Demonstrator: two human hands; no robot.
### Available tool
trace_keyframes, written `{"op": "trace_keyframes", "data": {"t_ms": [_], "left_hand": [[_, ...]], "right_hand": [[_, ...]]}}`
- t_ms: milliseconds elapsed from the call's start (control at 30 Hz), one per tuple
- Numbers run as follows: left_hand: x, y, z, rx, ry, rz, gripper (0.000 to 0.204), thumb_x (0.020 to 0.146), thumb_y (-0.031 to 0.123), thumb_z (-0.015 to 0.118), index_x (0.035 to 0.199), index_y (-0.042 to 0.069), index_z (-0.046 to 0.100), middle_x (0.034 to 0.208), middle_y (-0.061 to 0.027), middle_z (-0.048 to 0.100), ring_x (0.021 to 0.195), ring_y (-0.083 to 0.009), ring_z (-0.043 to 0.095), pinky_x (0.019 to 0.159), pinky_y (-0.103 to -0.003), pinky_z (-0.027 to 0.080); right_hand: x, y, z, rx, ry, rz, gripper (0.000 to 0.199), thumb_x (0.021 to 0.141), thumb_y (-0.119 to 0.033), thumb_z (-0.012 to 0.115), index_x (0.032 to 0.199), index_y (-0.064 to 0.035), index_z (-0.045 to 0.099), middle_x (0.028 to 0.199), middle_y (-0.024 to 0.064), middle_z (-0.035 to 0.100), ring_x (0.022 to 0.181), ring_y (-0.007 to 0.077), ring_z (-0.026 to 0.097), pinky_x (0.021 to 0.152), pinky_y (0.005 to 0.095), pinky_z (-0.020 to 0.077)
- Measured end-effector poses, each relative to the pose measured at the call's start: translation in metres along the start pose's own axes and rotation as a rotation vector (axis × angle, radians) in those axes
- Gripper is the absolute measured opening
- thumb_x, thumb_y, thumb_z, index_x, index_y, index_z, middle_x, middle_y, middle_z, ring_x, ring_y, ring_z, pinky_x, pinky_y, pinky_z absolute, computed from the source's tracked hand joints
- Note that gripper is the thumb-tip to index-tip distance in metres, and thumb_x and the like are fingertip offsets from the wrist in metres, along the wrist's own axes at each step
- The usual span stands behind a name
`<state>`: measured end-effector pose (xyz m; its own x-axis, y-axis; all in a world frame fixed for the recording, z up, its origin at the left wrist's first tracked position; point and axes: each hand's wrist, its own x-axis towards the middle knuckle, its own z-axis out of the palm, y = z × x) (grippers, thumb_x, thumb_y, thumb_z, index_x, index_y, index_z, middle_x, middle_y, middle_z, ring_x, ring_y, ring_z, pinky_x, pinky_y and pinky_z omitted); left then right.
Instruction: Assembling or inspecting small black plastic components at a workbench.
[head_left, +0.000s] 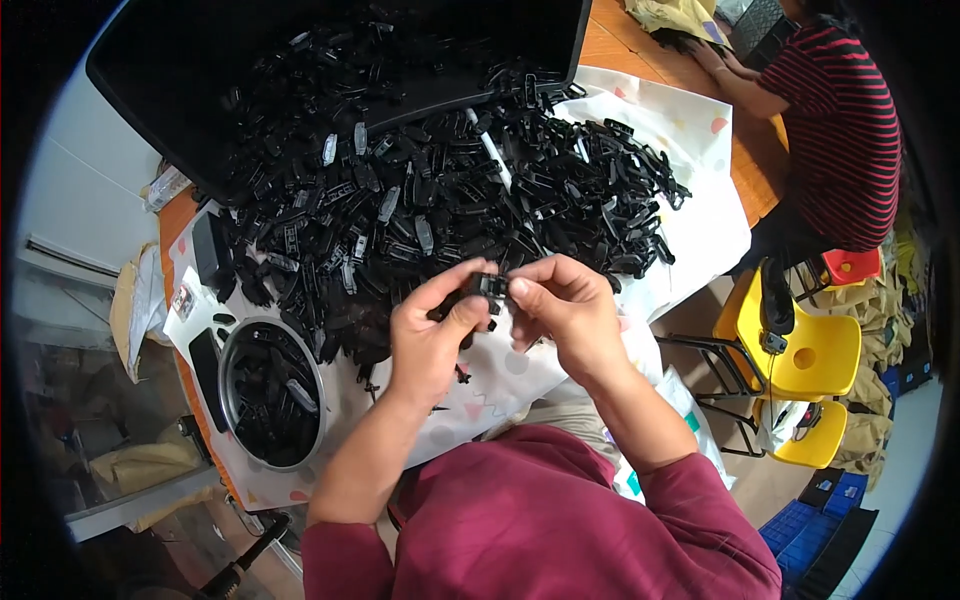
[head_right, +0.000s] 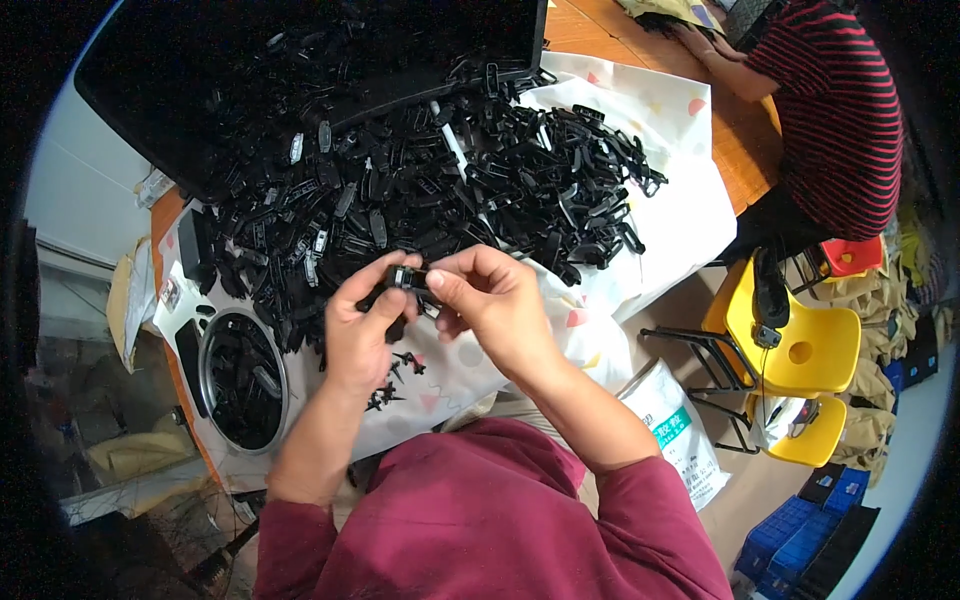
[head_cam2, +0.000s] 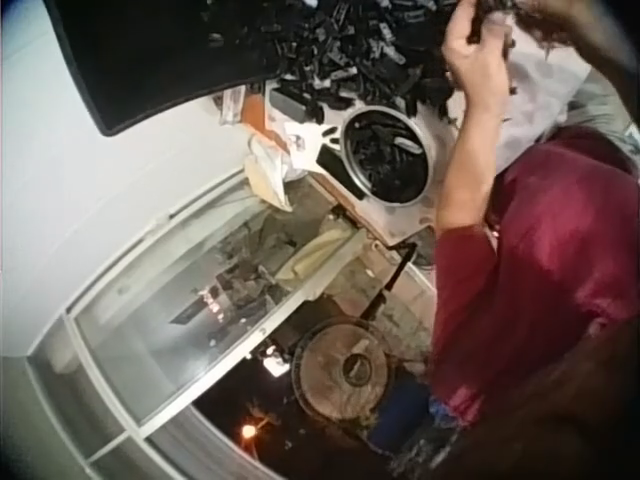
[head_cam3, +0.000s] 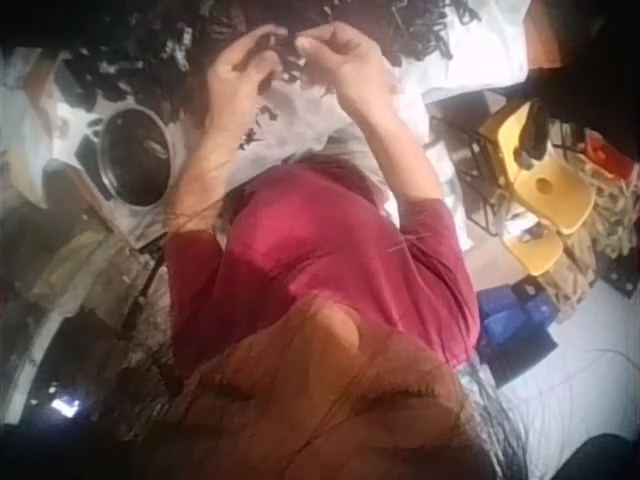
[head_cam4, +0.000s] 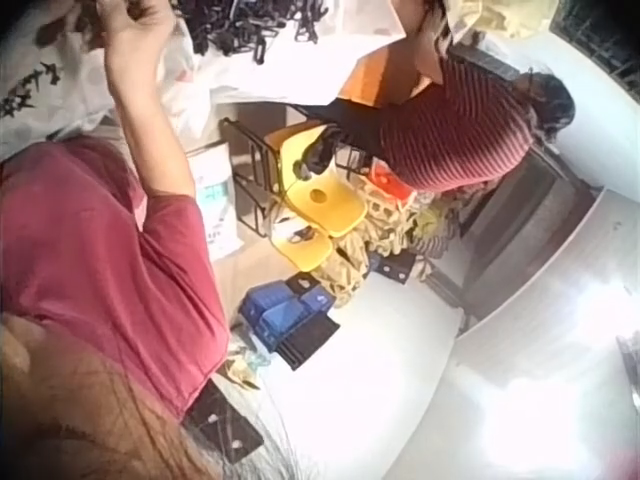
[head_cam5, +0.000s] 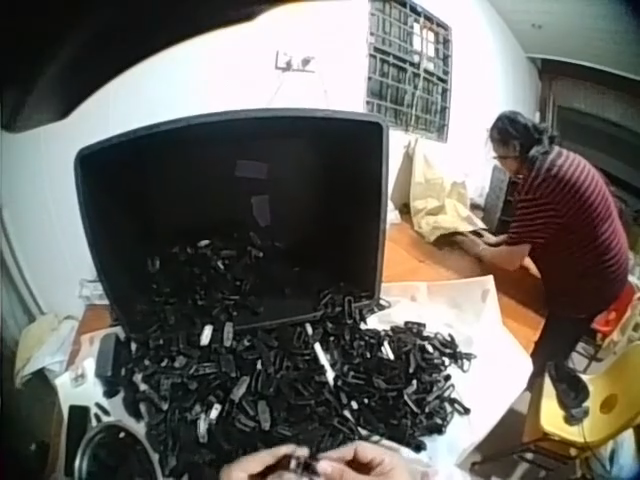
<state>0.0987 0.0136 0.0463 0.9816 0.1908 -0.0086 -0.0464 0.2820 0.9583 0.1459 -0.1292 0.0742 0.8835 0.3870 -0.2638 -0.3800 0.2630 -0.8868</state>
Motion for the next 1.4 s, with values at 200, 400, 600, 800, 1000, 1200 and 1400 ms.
{"op": "trace_keyframes", "data": {"t_ms": [200,400,600,800,1000,1200,1400], "left_hand": [[-0.001,-0.019,0.011,-0.089,0.102,-0.053,0.032,0.083,0.017,0.059,0.109,0.0,0.056,0.091,-0.0056,0.062,0.064,-0.0066,0.05,0.06,-0.019,0.042],[0.003,-0.026,-0.01,-0.352,0.061,-0.172,0.026,0.085,0.021,0.056,0.099,-0.001,0.058,0.086,-0.0086,0.062,0.063,-0.0105,0.053,0.059,-0.023,0.045],[0.061,-0.001,-0.045,-0.375,0.466,-0.279,0.019,0.079,0.027,0.06,0.079,0.008,0.055,0.074,-0.0029,0.058,0.06,-0.0115,0.053,0.048,-0.023,0.041],[0.087,0.012,-0.048,1.237,0.348,0.06,0.022,0.072,0.024,0.064,0.076,0.002,0.064,0.075,-0.0125,0.062,0.07,-0.025,0.062,0.061,-0.034,0.048],[0.097,-0.006,-0.021,1.739,0.088,-0.105,0.021,0.071,0.025,0.066,0.076,0.005,0.065,0.087,-0.0125,0.06,0.077,-0.0321,0.06,0.064,-0.041,0.047],[0.077,-0.008,-0.031,1.296,0.117,0.112,0.02,0.072,0.021,0.066,0.081,0.004,0.062,0.092,-0.0118,0.06,0.068,-0.0256,0.06,0.06,-0.035,0.048],[0.047,0.001,-0.025,0.342,0.056,0.17,0.029,0.072,0.003,0.069,0.098,-0.001,0.058,0.089,-0.0029,0.061,0.077,-0.0084,0.053,0.071,-0.021,0.043]], "right_hand": [[-0.002,0.037,-0.009,-0.77,0.139,-0.467,0.027,0.081,-0.007,0.061,0.103,0.0047,0.053,0.081,0.0071,0.061,0.066,0.0092,0.057,0.057,0.02,0.047],[0.006,0.042,-0.01,-0.479,-0.011,-0.249,0.016,0.082,-0.008,0.06,0.091,0.0033,0.055,0.075,0.0056,0.061,0.066,0.0069,0.056,0.057,0.021,0.0466],[0.078,0.012,-0.033,-1.414,0.223,-0.492,0.026,0.074,-0.025,0.064,0.087,-0.003,0.062,0.078,0.0127,0.057,0.074,0.0287,0.058,0.064,0.0364,0.0457],[0.125,0.023,-0.025,-1.692,0.234,-0.536,0.018,0.067,-0.02,0.067,0.076,-0.0048,0.061,0.09,0.0079,0.056,0.085,0.0264,0.052,0.068,0.0361,0.0457],[0.102,0.022,-0.019,-1.229,0.291,-0.805,0.021,0.067,-0.017,0.07,0.076,-0.004,0.056,0.099,0.0071,0.058,0.089,0.0271,0.052,0.073,0.0345,0.0447],[0.093,0.02,-0.043,-0.647,-0.048,-0.495,0.027,0.08,-0.003,0.06,0.101,-0.0053,0.045,0.096,0.0096,0.057,0.084,0.0092,0.053,0.071,0.022,0.0435],[0.06,0.014,-0.019,-0.623,-0.086,-0.524,0.034,0.079,-0.004,0.062,0.11,-0.001,0.049,0.095,0.0089,0.058,0.077,0.0091,0.054,0.067,0.0207,0.0444]]}}
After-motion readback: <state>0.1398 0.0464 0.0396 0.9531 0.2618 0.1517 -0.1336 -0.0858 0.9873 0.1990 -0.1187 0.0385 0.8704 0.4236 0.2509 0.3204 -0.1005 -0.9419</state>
